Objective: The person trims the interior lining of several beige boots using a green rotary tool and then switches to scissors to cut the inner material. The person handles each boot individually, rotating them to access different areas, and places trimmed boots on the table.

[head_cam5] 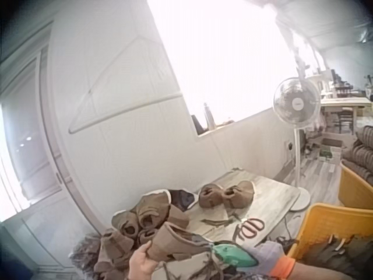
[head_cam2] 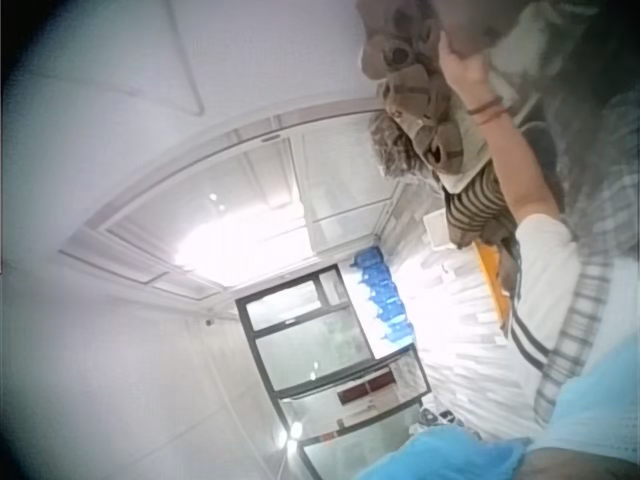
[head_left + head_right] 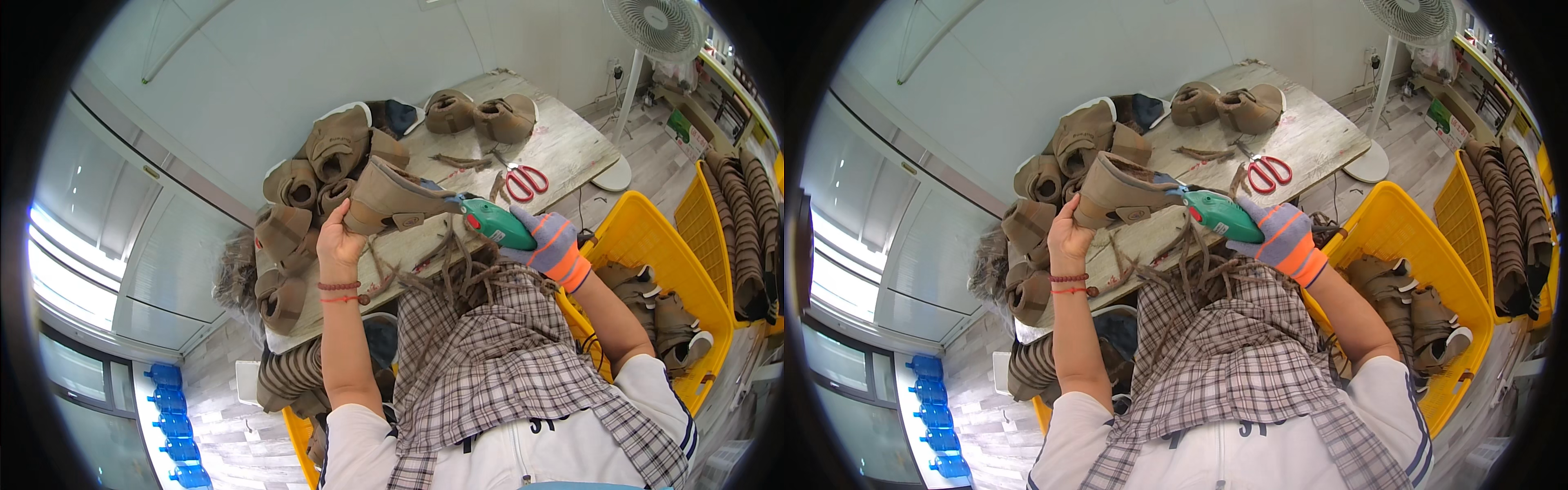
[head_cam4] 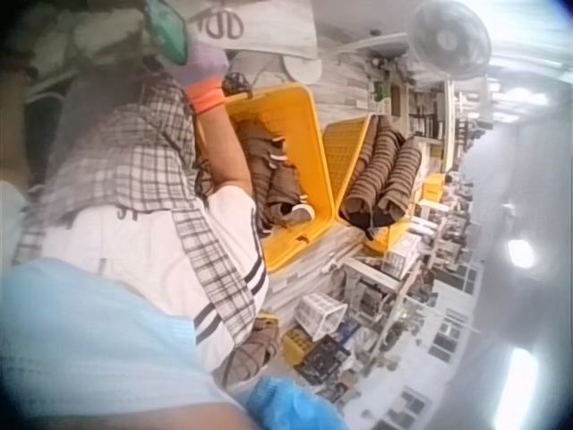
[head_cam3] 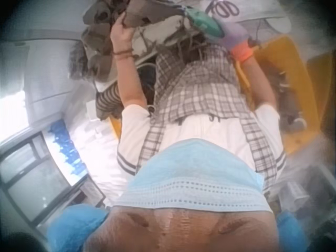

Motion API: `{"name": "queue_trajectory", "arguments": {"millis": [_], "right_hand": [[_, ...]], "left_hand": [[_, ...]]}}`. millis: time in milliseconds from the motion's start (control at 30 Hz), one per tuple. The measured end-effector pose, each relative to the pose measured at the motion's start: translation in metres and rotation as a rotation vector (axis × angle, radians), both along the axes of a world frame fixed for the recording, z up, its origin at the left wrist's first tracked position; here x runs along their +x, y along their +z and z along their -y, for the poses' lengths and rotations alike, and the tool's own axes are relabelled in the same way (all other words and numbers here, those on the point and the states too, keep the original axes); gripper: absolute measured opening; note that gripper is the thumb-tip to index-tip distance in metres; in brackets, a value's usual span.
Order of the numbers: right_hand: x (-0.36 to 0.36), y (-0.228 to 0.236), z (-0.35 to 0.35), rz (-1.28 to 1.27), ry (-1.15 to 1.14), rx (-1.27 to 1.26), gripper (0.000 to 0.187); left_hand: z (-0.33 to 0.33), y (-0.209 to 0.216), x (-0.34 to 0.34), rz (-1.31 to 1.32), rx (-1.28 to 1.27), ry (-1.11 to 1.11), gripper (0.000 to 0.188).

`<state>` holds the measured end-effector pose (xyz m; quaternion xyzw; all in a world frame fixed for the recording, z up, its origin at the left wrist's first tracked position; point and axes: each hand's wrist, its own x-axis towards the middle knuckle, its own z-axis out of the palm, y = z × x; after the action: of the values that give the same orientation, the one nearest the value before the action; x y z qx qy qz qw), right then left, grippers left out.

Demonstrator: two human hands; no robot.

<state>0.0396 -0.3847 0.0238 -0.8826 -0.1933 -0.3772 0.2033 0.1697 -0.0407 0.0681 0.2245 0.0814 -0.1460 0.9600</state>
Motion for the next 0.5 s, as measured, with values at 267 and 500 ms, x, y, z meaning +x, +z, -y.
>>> {"name": "queue_trajectory", "arguments": {"millis": [267, 500], "right_hand": [[0.005, 0.001, -0.003, 0.078, 0.019, 0.044, 0.066], [0.007, 0.008, -0.01, 0.068, 0.043, 0.104, 0.064]], "left_hand": [[0.009, 0.003, -0.01, 0.043, -0.039, -0.03, 0.036], [0.028, 0.012, -0.025, 0.134, -0.031, 0.028, 0.036]]}}
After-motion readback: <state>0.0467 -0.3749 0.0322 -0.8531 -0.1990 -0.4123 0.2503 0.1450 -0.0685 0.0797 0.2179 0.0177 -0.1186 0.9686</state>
